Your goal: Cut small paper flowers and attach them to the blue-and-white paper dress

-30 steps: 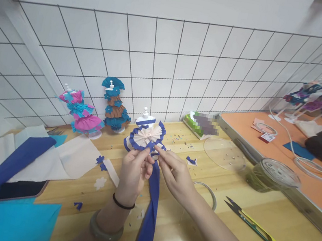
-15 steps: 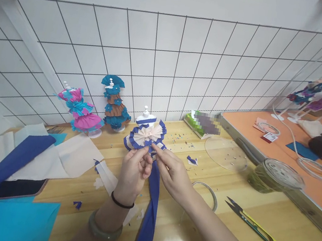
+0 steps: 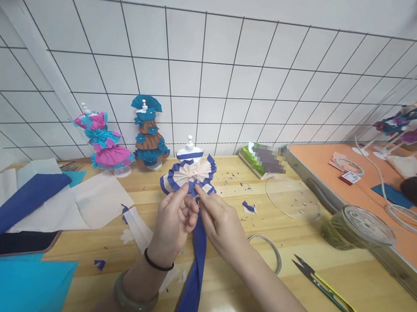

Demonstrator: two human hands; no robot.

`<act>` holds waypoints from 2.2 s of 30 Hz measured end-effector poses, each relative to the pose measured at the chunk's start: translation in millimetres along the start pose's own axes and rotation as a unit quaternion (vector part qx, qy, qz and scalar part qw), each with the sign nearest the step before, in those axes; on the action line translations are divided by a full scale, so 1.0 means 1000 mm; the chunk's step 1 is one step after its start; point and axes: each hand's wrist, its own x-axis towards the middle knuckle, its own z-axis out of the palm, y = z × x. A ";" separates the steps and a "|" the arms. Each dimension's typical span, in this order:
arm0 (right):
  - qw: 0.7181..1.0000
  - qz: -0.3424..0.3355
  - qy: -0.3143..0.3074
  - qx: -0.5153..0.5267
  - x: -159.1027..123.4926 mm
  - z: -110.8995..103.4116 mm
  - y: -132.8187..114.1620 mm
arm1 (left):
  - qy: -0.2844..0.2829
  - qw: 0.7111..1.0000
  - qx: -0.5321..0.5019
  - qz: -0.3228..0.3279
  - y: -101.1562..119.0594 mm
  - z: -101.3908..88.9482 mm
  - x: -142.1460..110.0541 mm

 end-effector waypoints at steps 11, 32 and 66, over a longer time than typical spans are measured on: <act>0.995 -0.004 -0.026 -0.098 -0.001 0.001 -0.001 | 0.015 0.999 0.038 0.018 -0.001 0.001 -0.001; 1.000 0.012 0.010 0.017 -0.003 0.001 0.003 | 0.029 0.999 0.034 0.026 -0.003 0.001 0.000; 0.884 0.201 0.035 0.421 0.004 -0.001 -0.010 | 0.028 0.998 0.053 0.035 -0.005 -0.002 0.003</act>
